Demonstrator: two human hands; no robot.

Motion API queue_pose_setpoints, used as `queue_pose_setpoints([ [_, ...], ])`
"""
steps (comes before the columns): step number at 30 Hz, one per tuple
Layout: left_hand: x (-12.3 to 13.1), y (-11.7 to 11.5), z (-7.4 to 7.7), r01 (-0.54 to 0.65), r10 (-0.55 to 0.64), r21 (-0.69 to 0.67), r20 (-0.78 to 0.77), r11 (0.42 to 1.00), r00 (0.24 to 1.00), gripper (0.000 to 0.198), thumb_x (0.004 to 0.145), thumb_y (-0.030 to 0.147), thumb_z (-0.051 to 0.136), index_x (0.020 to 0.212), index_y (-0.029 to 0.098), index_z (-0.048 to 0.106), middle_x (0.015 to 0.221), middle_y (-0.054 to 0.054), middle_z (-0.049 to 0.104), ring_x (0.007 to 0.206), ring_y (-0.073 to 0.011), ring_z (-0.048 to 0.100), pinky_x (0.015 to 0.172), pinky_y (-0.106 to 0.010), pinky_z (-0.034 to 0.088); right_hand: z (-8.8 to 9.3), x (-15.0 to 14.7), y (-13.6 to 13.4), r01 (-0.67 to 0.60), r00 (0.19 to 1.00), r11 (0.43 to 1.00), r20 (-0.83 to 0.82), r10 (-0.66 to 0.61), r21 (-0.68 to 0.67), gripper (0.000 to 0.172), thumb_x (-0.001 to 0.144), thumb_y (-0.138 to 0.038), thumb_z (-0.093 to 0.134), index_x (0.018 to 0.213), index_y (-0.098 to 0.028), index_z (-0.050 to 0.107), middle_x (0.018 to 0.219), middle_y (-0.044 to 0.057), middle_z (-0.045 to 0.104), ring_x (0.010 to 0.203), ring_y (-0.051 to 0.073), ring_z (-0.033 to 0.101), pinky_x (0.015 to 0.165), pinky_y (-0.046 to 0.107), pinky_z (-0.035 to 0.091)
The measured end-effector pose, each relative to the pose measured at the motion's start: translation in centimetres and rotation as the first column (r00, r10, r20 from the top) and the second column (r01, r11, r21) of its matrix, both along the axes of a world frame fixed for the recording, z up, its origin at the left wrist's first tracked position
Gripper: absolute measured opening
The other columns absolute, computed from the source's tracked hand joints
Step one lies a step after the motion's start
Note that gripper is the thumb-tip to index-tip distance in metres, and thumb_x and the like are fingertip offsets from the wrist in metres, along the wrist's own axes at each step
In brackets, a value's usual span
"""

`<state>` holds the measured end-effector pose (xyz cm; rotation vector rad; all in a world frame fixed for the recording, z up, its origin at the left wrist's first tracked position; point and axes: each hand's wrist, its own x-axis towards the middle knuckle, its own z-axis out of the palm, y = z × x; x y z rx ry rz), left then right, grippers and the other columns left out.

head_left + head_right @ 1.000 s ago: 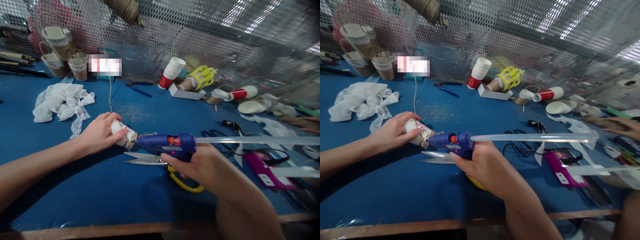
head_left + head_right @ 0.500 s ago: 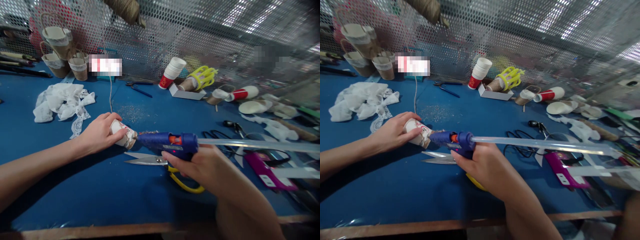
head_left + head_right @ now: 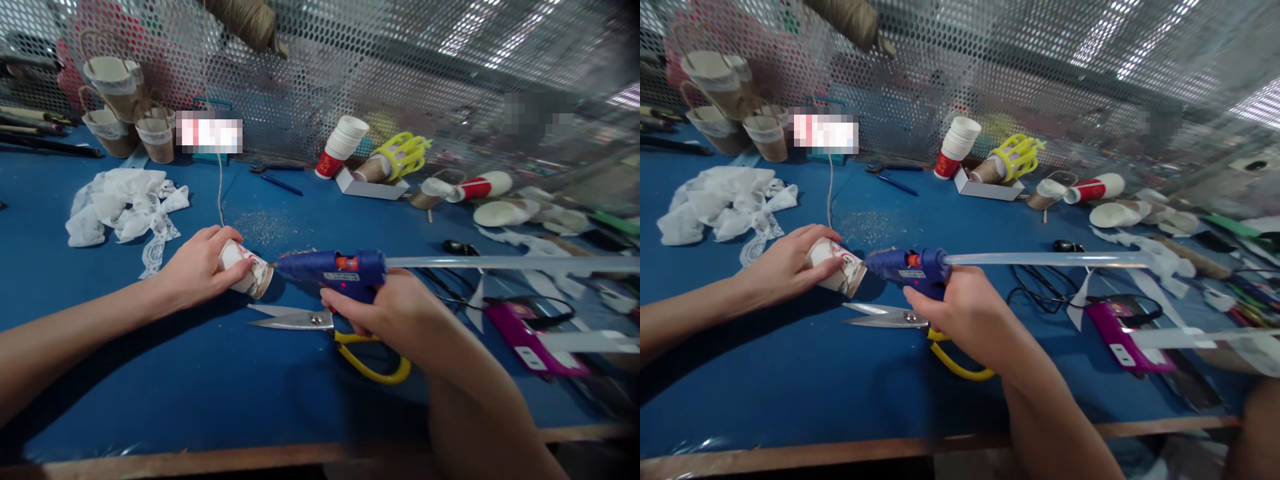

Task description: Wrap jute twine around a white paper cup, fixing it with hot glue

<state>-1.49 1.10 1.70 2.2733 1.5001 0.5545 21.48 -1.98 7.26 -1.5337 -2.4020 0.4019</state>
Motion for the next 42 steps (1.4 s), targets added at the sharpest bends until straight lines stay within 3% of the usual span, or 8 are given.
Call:
queue_pose_setpoints([
  [6,0.0,-0.1,-0.1,0.011,-0.011,0.023,0.007,1.000,1.000,0.043,0.080,0.045,0.038,0.102,0.011,0.052,0.096,-0.012,0.057,0.095,-0.0256,0.051,0.085,-0.040,0.040,0.0,-0.7,-0.2,0.231,0.955,0.904,-0.094,-0.282,-0.360,0.023,0.071,-0.035,0.055,0.056,-0.018,0.054,0.039,-0.003,0.049,0.037,0.011,0.048,0.038,0.022,0.039],
  [12,-0.1,-0.1,-0.2,0.006,-0.006,0.035,0.002,0.999,1.000,0.042,0.080,0.046,0.038,0.102,0.012,0.052,0.094,-0.011,0.056,0.094,-0.0251,0.051,0.084,-0.040,0.041,-0.5,-0.4,0.4,0.202,0.937,0.865,-0.166,-0.307,-0.459,0.024,0.073,-0.036,0.054,0.061,-0.016,0.057,0.040,-0.002,0.051,0.040,0.010,0.050,0.042,0.021,0.041],
  [16,-0.1,-0.1,-0.4,-0.016,0.017,0.059,-0.011,0.998,1.000,0.042,0.079,0.045,0.040,0.104,0.013,0.052,0.094,-0.010,0.053,0.090,-0.0241,0.053,0.082,-0.039,0.043,-1.6,0.3,1.8,0.140,0.905,0.880,-0.303,-0.300,-0.454,0.031,0.072,-0.037,0.056,0.051,-0.017,0.049,0.043,-0.001,0.051,0.040,0.009,0.049,0.048,0.023,0.044],
  [19,0.0,-0.2,-0.3,-0.040,0.043,0.098,-0.026,0.994,0.999,0.046,0.079,0.046,0.040,0.108,0.012,0.052,0.096,-0.011,0.050,0.083,-0.0234,0.056,0.081,-0.039,0.043,-2.4,0.7,3.5,0.278,0.810,0.874,-0.392,-0.437,-0.399,0.023,0.071,-0.038,0.060,0.074,-0.015,0.054,0.066,0.002,0.060,0.054,0.011,0.054,0.052,0.022,0.045],
  [25,0.2,-0.5,-0.1,0.002,0.001,-0.054,0.047,0.999,0.999,0.048,0.080,0.045,0.037,0.113,0.011,0.046,0.081,-0.011,0.064,0.072,-0.0269,0.061,0.066,-0.038,0.045,-3.8,0.8,7.1,0.431,0.835,0.825,-0.186,-0.519,-0.367,0.035,0.082,-0.041,0.046,0.085,-0.008,0.057,0.075,0.009,0.061,0.068,0.017,0.058,0.059,0.028,0.046],
  [30,0.3,-0.4,-0.8,0.026,0.019,-0.145,0.299,0.989,0.954,0.043,0.078,0.041,0.042,0.112,0.014,0.045,0.082,-0.008,0.065,0.073,-0.0221,0.060,0.064,-0.032,0.044,-5.4,0.0,9.3,0.457,0.861,0.803,-0.035,-0.507,-0.381,0.032,0.084,-0.030,0.049,0.112,-0.016,0.049,0.111,0.008,0.052,0.092,0.018,0.054,0.076,0.039,0.046],
  [38,0.5,-0.2,-1.7,0.083,0.000,-0.150,0.485,0.985,0.875,0.043,0.077,0.034,0.046,0.116,0.016,0.042,0.085,-0.005,0.064,0.075,-0.0184,0.059,0.071,-0.032,0.044,-5.0,-1.8,9.8,0.452,0.892,0.880,0.063,-0.447,-0.148,0.031,0.084,-0.030,0.049,0.111,-0.016,0.050,0.112,0.008,0.052,0.094,0.019,0.054,0.077,0.039,0.046],
  [42,0.5,-0.5,-1.4,0.096,-0.019,-0.117,0.531,0.988,0.847,0.041,0.077,0.031,0.047,0.115,0.015,0.042,0.083,-0.004,0.062,0.075,-0.0167,0.058,0.072,-0.030,0.044,-3.7,-3.4,7.7,0.282,0.958,0.953,-0.016,-0.285,-0.112,0.031,0.086,-0.035,0.042,0.088,-0.010,0.061,0.105,0.015,0.056,0.102,0.025,0.050,0.087,0.038,0.038],
])
